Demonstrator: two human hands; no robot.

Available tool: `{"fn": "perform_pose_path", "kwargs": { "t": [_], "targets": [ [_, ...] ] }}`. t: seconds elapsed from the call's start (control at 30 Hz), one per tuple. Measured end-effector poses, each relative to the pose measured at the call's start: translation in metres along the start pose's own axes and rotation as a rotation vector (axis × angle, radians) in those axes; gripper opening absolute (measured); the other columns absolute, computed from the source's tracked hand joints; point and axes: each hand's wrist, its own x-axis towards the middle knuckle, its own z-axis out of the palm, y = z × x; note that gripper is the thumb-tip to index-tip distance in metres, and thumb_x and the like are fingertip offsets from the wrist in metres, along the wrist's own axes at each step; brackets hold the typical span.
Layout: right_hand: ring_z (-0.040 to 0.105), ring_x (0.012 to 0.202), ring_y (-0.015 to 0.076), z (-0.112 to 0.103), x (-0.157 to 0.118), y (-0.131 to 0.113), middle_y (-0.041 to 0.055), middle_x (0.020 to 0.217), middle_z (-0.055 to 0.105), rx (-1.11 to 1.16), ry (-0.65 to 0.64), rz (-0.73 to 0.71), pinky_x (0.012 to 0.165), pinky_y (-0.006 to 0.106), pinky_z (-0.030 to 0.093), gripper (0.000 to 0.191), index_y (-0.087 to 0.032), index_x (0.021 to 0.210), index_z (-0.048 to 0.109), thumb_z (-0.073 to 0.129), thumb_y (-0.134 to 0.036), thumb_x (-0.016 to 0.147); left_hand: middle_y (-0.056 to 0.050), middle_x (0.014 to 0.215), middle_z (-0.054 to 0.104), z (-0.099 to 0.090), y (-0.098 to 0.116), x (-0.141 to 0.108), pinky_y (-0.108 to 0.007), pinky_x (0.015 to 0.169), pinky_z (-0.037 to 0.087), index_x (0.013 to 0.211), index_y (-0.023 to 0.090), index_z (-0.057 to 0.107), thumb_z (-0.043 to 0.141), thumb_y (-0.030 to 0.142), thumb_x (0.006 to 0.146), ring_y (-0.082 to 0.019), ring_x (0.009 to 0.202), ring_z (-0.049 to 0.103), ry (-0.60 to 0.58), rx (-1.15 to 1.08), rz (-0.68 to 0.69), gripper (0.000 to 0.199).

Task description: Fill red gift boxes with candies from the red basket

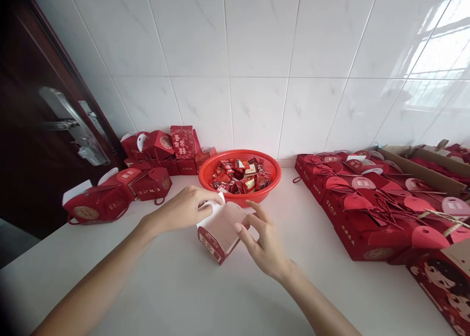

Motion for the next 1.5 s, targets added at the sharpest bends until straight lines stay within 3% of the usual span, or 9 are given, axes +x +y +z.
{"fn": "perform_pose_path", "kwargs": {
  "t": [0.1,0.2,0.33,0.53,0.67,0.8,0.93,1.2,1.5],
  "targets": [
    [0.051,0.133,0.0322,-0.006,0.001,0.005,0.0113,0.109,0.069,0.068,-0.039,0.073,0.097,0.043,0.050,0.030,-0.023,0.072,0.059,0.059,-0.044,0.093,0.000,0.083,0.075,0.005,-0.006,-0.003,-0.023,0.069,0.045,0.084,0.019,0.075,0.046,0.013,0.084,-0.015,0.070,0.064,0.020,0.004,-0.011,0.029],
    [0.056,0.127,0.0317,-0.007,0.001,0.009,0.0121,0.130,0.063,0.100,-0.091,0.084,0.098,0.046,0.049,0.017,-0.023,0.092,0.067,0.062,-0.038,0.089,-0.003,0.091,0.071,0.007,-0.010,-0.007,-0.025,0.071,0.047,0.097,0.021,0.077,0.042,0.015,0.088,-0.017,0.077,0.065,-0.037,0.071,-0.034,0.036],
    [0.061,0.116,0.0277,-0.003,-0.001,0.018,0.0106,0.131,0.063,0.197,-0.132,0.115,0.100,0.045,0.047,0.037,-0.025,0.123,0.061,0.062,-0.037,0.087,-0.005,0.120,0.062,0.004,-0.010,-0.011,-0.026,0.075,0.050,0.115,0.025,0.073,0.038,0.012,0.087,-0.016,0.084,0.066,-0.144,0.101,-0.019,0.046],
    [0.057,0.120,0.0277,0.000,0.000,0.024,0.0093,0.134,0.061,0.338,-0.178,0.180,0.103,0.045,0.044,0.050,-0.026,0.130,0.054,0.068,-0.042,0.085,-0.004,0.129,0.059,-0.004,-0.016,-0.015,-0.027,0.086,0.052,0.133,0.029,0.064,0.054,0.030,0.086,-0.023,0.105,0.065,-0.260,0.018,-0.105,0.047],
    [0.053,0.127,0.0293,0.005,0.001,0.022,0.0095,0.135,0.059,0.444,-0.225,0.246,0.103,0.046,0.043,0.055,-0.029,0.133,0.051,0.068,-0.048,0.085,-0.006,0.150,0.045,-0.007,-0.022,-0.019,-0.032,0.093,0.052,0.151,0.032,0.043,0.073,0.051,0.070,-0.033,0.126,0.056,-0.392,0.022,-0.197,0.088],
    [0.054,0.126,0.0297,0.011,0.002,0.019,0.0094,0.136,0.057,0.585,-0.236,0.306,0.098,0.044,0.049,0.058,-0.030,0.135,0.051,0.068,-0.054,0.085,-0.006,0.158,0.035,-0.009,-0.025,-0.021,-0.034,0.095,0.051,0.157,0.036,0.029,0.076,0.051,0.067,-0.035,0.133,0.050,-0.457,-0.019,-0.200,0.102],
    [0.059,0.119,0.0294,0.016,0.003,0.020,0.0085,0.130,0.059,0.686,-0.237,0.330,0.095,0.043,0.050,0.058,-0.030,0.133,0.054,0.070,-0.055,0.084,-0.008,0.146,0.052,-0.008,-0.027,-0.020,-0.040,0.101,0.047,0.157,0.034,0.027,0.075,0.053,0.068,-0.037,0.138,0.044,-0.482,-0.047,-0.188,0.103],
    [0.062,0.109,0.0278,0.013,0.009,0.025,0.0087,0.127,0.061,0.665,-0.213,0.341,0.088,0.040,0.052,0.056,-0.027,0.128,0.058,0.070,-0.055,0.081,-0.002,0.134,0.064,-0.004,-0.022,-0.017,-0.032,0.087,0.053,0.155,0.039,0.028,0.073,0.050,0.072,-0.032,0.120,0.061,-0.464,-0.233,-0.115,0.095],
    [0.061,0.099,0.0250,-0.007,0.015,0.037,0.0074,0.115,0.063,0.598,-0.101,0.407,0.083,0.037,0.049,0.061,-0.023,0.130,0.061,0.070,-0.055,0.079,-0.009,0.155,0.046,0.023,-0.026,-0.007,-0.039,0.108,0.044,0.156,0.027,0.033,0.073,0.060,0.073,-0.035,0.139,0.047,-0.316,-0.282,-0.167,0.099]
  ]
}}
